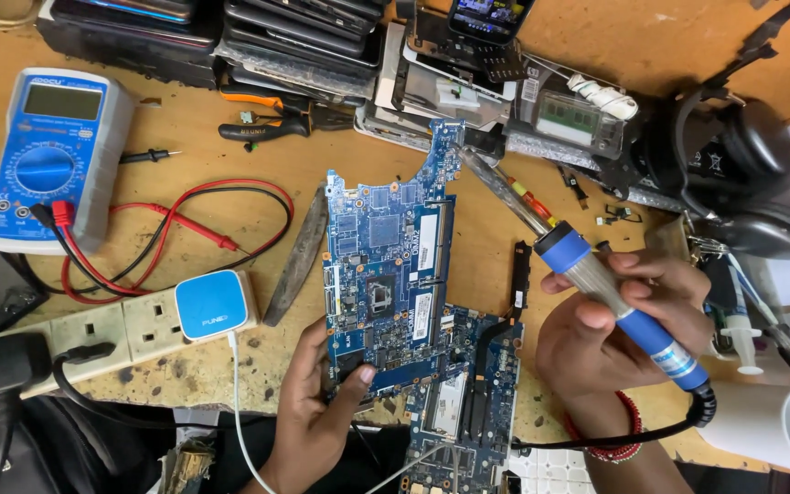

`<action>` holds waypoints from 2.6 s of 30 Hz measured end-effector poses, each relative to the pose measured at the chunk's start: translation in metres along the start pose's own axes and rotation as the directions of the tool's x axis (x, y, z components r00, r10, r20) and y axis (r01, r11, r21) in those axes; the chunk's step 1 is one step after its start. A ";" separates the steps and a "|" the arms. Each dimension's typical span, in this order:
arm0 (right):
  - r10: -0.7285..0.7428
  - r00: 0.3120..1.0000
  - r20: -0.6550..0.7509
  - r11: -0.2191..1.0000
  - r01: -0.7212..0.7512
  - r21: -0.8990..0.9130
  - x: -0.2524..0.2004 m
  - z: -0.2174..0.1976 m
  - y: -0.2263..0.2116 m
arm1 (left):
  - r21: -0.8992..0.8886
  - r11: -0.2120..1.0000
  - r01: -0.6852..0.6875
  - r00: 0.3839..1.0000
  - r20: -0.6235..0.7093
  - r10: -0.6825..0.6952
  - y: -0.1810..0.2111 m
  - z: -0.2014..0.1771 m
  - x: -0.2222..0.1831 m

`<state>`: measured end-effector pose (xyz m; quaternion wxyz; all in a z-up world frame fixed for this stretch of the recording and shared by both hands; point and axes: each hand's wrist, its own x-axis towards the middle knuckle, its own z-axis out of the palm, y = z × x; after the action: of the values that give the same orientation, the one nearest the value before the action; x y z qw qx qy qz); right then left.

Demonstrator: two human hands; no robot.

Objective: Soldering electronic components onto a laptop motherboard for repair.

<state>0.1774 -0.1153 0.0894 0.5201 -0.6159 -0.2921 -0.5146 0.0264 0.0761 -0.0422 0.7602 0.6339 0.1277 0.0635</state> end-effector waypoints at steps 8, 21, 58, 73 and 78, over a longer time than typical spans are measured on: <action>-0.020 1.000 0.010 1.000 0.020 -0.023 0.004 0.001 0.002 | -0.009 0.999 0.050 0.999 -0.013 -0.050 0.042 0.007 0.001; 0.128 0.988 0.084 0.986 -0.136 0.091 -0.004 -0.002 0.014 | -0.032 0.978 0.206 0.968 0.152 -0.199 0.074 0.014 -0.011; 0.554 0.780 0.292 0.813 -0.583 0.015 -0.026 -0.004 0.028 | 0.126 0.950 0.284 0.939 0.162 -0.302 0.063 0.019 0.006; 0.546 0.775 0.318 0.776 -0.611 0.157 -0.028 -0.017 0.025 | 0.151 0.916 0.373 0.897 0.192 -0.397 0.068 0.017 0.008; 0.481 0.832 0.276 0.853 -0.517 0.073 -0.031 -0.017 0.029 | 0.155 0.884 0.441 0.868 0.176 -0.464 0.068 0.018 0.009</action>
<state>0.1888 -0.1340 0.0490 0.6392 -0.6907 -0.2198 -0.2571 0.0450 0.0741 0.0268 0.7270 0.6300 0.1959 -0.1904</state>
